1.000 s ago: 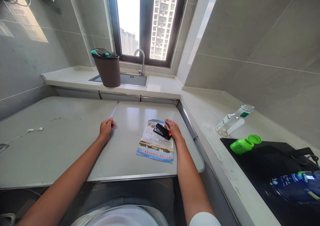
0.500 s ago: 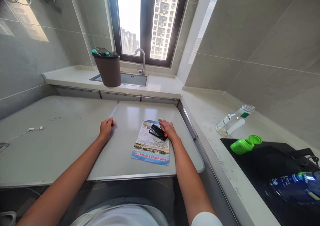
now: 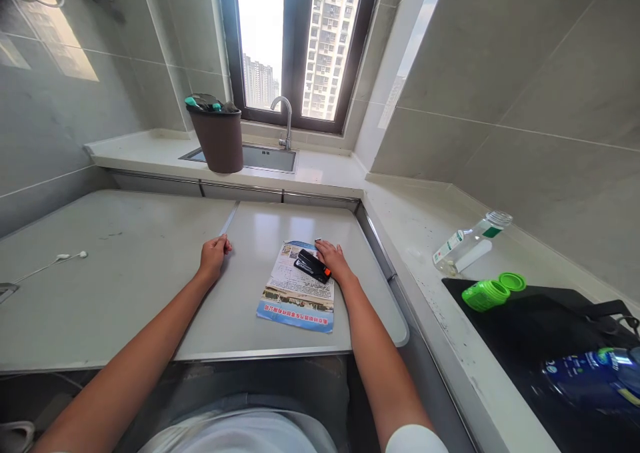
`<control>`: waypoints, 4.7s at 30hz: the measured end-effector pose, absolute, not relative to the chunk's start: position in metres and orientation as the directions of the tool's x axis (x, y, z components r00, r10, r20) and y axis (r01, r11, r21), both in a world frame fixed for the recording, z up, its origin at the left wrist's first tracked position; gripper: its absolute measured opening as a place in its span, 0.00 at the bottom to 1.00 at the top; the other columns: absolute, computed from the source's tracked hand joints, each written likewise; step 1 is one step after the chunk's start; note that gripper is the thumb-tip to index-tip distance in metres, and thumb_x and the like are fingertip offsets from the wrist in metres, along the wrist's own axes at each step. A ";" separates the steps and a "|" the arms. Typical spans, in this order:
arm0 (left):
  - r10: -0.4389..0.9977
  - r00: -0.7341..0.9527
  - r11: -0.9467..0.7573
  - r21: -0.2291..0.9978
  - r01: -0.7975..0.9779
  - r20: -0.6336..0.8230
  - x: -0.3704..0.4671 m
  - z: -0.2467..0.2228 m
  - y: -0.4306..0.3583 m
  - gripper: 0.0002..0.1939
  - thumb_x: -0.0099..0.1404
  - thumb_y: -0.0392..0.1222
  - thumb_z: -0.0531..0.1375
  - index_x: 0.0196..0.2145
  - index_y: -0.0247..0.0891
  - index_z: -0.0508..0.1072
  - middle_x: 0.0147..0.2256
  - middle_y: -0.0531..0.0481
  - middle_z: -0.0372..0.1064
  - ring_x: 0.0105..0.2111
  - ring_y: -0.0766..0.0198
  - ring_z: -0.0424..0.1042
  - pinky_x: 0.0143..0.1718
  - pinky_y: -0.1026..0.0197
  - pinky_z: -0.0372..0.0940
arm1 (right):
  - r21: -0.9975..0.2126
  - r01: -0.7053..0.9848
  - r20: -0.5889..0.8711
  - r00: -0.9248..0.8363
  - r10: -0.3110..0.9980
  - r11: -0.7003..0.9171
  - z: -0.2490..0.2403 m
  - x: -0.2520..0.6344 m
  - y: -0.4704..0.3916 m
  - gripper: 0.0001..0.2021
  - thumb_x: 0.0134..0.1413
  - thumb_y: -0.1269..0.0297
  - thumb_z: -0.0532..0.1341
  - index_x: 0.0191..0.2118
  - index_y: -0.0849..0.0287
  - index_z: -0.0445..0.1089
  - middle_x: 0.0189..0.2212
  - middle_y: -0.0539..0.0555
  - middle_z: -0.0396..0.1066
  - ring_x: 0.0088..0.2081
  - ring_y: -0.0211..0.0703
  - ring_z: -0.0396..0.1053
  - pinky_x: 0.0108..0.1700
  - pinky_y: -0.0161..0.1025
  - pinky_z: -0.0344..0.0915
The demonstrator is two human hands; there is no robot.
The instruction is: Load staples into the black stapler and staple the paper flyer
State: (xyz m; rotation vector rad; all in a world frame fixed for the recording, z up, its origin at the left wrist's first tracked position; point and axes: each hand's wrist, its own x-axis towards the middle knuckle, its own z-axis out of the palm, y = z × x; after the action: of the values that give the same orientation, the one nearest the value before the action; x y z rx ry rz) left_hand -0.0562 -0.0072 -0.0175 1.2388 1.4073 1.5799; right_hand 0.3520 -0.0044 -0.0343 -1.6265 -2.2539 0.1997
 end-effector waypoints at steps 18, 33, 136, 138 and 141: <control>0.858 -0.345 -0.233 0.886 0.400 0.381 -0.056 -0.002 -0.022 0.24 0.72 0.53 0.54 0.21 0.39 0.67 0.20 0.52 0.61 0.23 0.65 0.59 0.30 0.60 0.55 | -0.157 0.798 0.129 -0.568 0.813 0.582 -0.027 0.221 0.002 0.23 0.75 0.67 0.49 0.70 0.51 0.63 0.73 0.62 0.59 0.73 0.54 0.57 0.71 0.69 0.52; 0.839 -0.484 -0.089 0.940 0.329 0.249 -0.081 -0.015 -0.010 0.23 0.70 0.52 0.55 0.21 0.39 0.69 0.21 0.51 0.67 0.25 0.63 0.65 0.32 0.60 0.58 | -0.213 0.747 0.055 -0.635 0.771 0.630 -0.007 0.165 0.004 0.26 0.76 0.67 0.48 0.74 0.48 0.57 0.77 0.55 0.50 0.77 0.52 0.47 0.73 0.68 0.48; 0.794 0.489 -0.601 0.590 0.540 0.361 0.019 -0.025 -0.047 0.10 0.67 0.43 0.66 0.45 0.40 0.81 0.41 0.44 0.75 0.45 0.52 0.72 0.49 0.53 0.67 | -0.909 -0.001 -0.379 -0.417 0.826 -0.418 0.013 0.328 -0.043 0.18 0.61 0.69 0.62 0.57 0.64 0.70 0.34 0.59 0.82 0.34 0.49 0.84 0.33 0.36 0.81; 0.794 0.479 -0.601 0.603 0.524 0.374 0.019 -0.026 -0.047 0.10 0.67 0.43 0.66 0.45 0.40 0.82 0.42 0.43 0.74 0.44 0.54 0.72 0.49 0.53 0.68 | -0.906 0.006 -0.390 -0.398 0.830 -0.422 0.014 0.326 -0.042 0.17 0.62 0.71 0.61 0.56 0.64 0.70 0.33 0.58 0.81 0.32 0.48 0.84 0.32 0.35 0.81; 0.797 0.461 -0.597 0.625 0.503 0.390 0.018 -0.026 -0.046 0.11 0.66 0.44 0.67 0.45 0.40 0.82 0.49 0.42 0.74 0.49 0.53 0.72 0.54 0.52 0.67 | -0.902 0.015 -0.405 -0.372 0.835 -0.431 0.015 0.323 -0.041 0.17 0.60 0.72 0.60 0.55 0.64 0.70 0.31 0.57 0.81 0.30 0.47 0.83 0.29 0.33 0.79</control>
State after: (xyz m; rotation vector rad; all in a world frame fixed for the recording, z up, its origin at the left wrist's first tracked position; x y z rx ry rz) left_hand 0.0185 -0.0457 -0.0262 2.2912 1.0890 0.9389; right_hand 0.3234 -0.0408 0.0153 -1.2712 -1.1848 1.8598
